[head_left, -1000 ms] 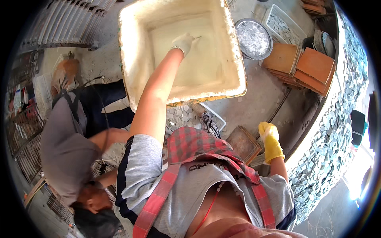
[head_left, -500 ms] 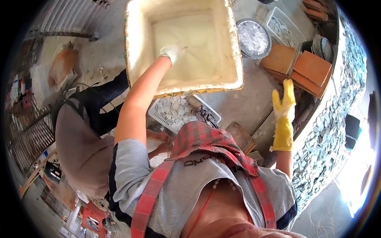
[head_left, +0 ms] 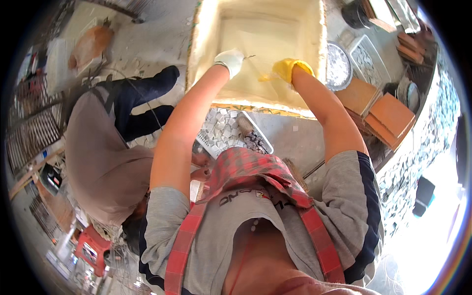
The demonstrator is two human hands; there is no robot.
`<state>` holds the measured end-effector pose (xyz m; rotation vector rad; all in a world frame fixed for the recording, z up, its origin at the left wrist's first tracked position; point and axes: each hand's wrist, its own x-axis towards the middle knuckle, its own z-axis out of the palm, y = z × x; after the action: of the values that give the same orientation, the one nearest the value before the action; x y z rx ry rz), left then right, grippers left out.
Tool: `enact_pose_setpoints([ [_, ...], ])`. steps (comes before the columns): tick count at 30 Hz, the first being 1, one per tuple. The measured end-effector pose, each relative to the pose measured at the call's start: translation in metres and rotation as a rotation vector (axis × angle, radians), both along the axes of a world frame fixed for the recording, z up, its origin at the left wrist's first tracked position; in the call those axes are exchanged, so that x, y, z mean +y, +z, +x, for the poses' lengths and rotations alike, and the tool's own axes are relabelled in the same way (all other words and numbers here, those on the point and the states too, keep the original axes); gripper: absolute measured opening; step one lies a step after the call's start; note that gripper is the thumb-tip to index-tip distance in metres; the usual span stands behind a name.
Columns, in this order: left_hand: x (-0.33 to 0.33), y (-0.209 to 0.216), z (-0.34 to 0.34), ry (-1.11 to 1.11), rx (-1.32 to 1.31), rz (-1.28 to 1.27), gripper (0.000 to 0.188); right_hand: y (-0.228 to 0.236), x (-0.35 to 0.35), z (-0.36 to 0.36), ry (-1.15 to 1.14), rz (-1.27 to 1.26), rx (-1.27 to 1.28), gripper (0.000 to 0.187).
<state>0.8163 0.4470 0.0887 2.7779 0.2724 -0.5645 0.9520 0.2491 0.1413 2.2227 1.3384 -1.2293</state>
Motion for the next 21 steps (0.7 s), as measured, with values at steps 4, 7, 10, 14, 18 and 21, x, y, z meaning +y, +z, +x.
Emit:
enact_pose_setpoints([
  [4,-0.009,0.048,-0.017,0.284,-0.270,-0.029,0.025,-0.082,-0.011,0.002,0.260,0.523,-0.100,0.039],
  [7,-0.038,0.094,-0.054,0.552,-0.737,-0.118,0.027,-0.059,0.026,0.000,-0.237,0.647,-0.077,0.030],
  [10,-0.072,0.129,-0.119,0.667,-1.074,-0.205,0.028,0.009,0.052,-0.010,-0.831,0.790,0.098,0.025],
  [14,-0.128,0.146,-0.195,0.796,-0.948,-0.435,0.027,0.078,0.057,-0.005,-0.768,0.497,-0.188,0.025],
  [18,-0.166,0.134,-0.238,0.760,-0.911,-0.560,0.023,-0.012,-0.029,0.053,0.334,0.491,-0.910,0.028],
  [21,-0.188,0.126,-0.279,0.808,-0.882,-0.628,0.023,0.028,-0.013,0.051,0.283,0.539,-0.915,0.030],
])
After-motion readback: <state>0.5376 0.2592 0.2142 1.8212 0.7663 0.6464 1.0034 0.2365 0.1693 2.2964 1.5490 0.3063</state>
